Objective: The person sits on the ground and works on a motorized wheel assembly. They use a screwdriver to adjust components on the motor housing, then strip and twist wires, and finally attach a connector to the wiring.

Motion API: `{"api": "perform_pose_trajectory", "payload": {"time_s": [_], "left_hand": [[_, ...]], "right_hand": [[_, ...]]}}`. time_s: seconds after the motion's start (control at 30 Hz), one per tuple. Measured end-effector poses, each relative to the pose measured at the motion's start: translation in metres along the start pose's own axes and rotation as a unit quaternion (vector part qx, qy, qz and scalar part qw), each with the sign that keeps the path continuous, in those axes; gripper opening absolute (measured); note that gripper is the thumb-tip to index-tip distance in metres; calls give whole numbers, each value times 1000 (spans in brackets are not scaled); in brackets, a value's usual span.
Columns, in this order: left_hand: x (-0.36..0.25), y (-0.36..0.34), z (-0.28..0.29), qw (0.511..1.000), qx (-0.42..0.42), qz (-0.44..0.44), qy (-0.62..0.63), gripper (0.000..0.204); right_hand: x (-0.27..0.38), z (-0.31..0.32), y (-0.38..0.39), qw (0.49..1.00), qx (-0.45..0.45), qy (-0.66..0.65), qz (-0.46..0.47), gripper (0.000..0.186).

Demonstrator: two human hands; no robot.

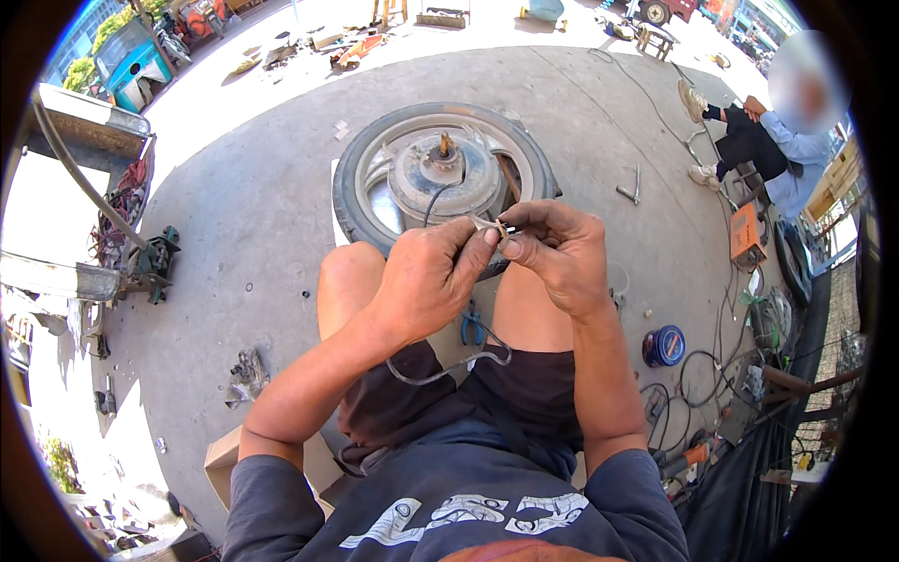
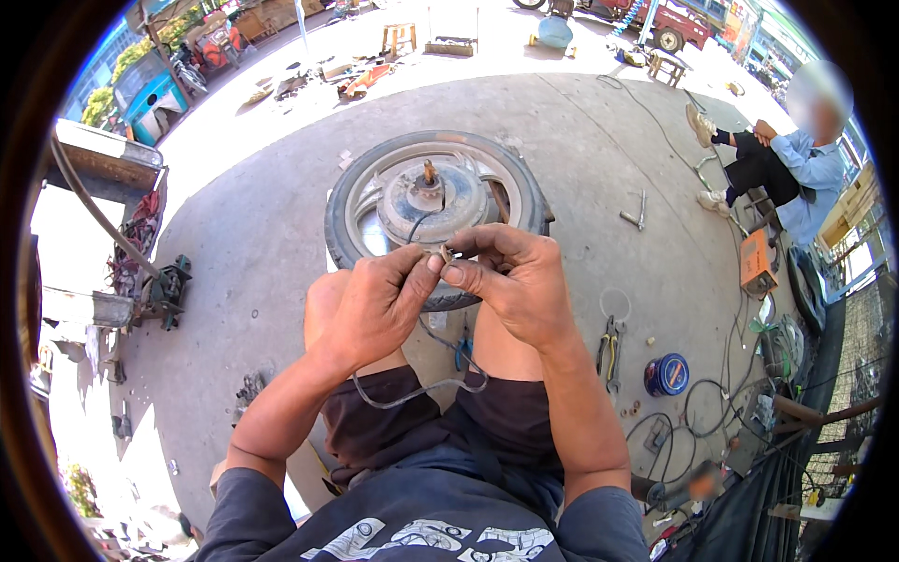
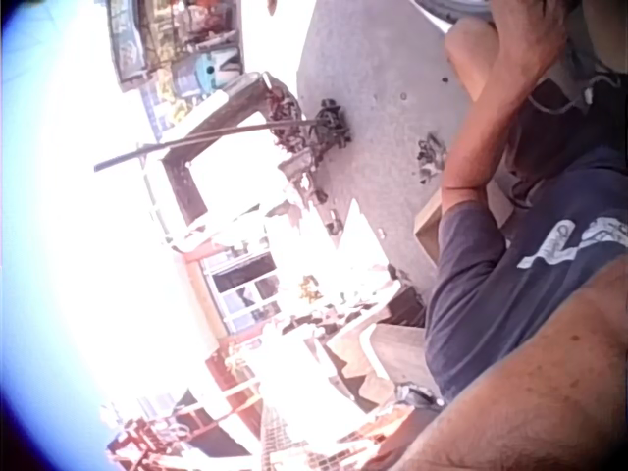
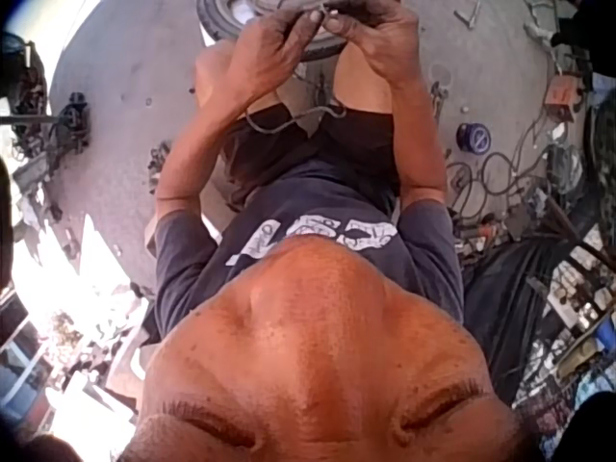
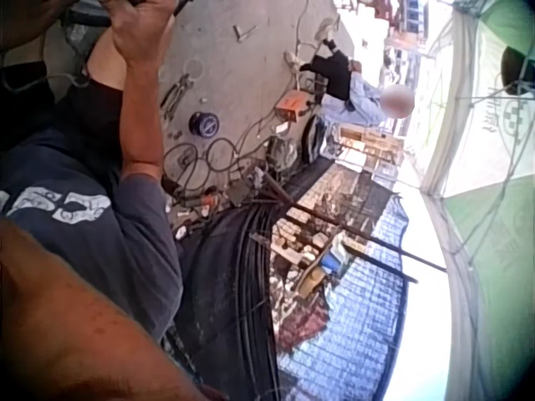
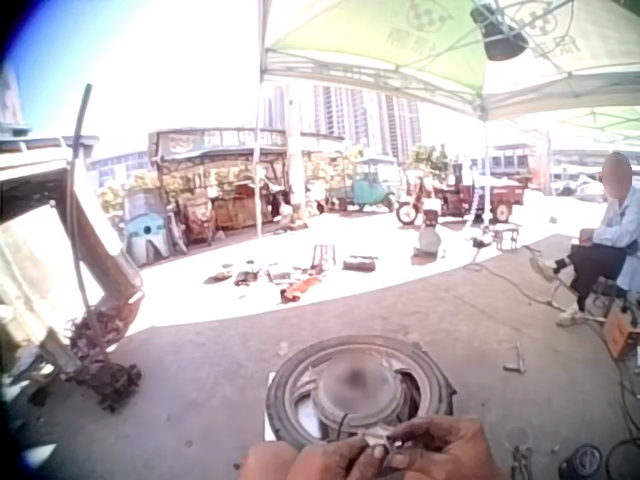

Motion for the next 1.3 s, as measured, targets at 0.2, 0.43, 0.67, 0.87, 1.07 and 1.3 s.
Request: {"api": "perform_pose_trajectory", "payload": {"time_s": [0.2,0.43,0.67,0.87,1.07,1.3], "left_hand": [[-4,0,-1,999,-39,-22,25,30],[-6,1,1,998,-7,42,45,30],[-14,5,5,997,33,76,-8,32],[-21,10,7,995,24,54,79,31],[-4,15,8,981,11,100,164,42],[6,16,0,948,4,85,307,33]], "right_hand": [[0,-1,1,1000,2,7,-1,26],[0,-1,0,1000,19,5,-10,26],[2,-4,5,1000,0,-4,-25,27],[12,-10,10,998,-23,55,16,27],[25,-18,15,986,-31,133,91,25],[28,-22,17,977,-47,159,136,25]]}}
Point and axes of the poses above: each hand's wrist, its own y-axis away from the middle knuckle, its own z-axis out of the back of the hand, x = y × z, the point moved 4 cm from there along -y, towards the middle knuckle, and after that the axes turned 8 degrees about y, right-handed, at the moved point
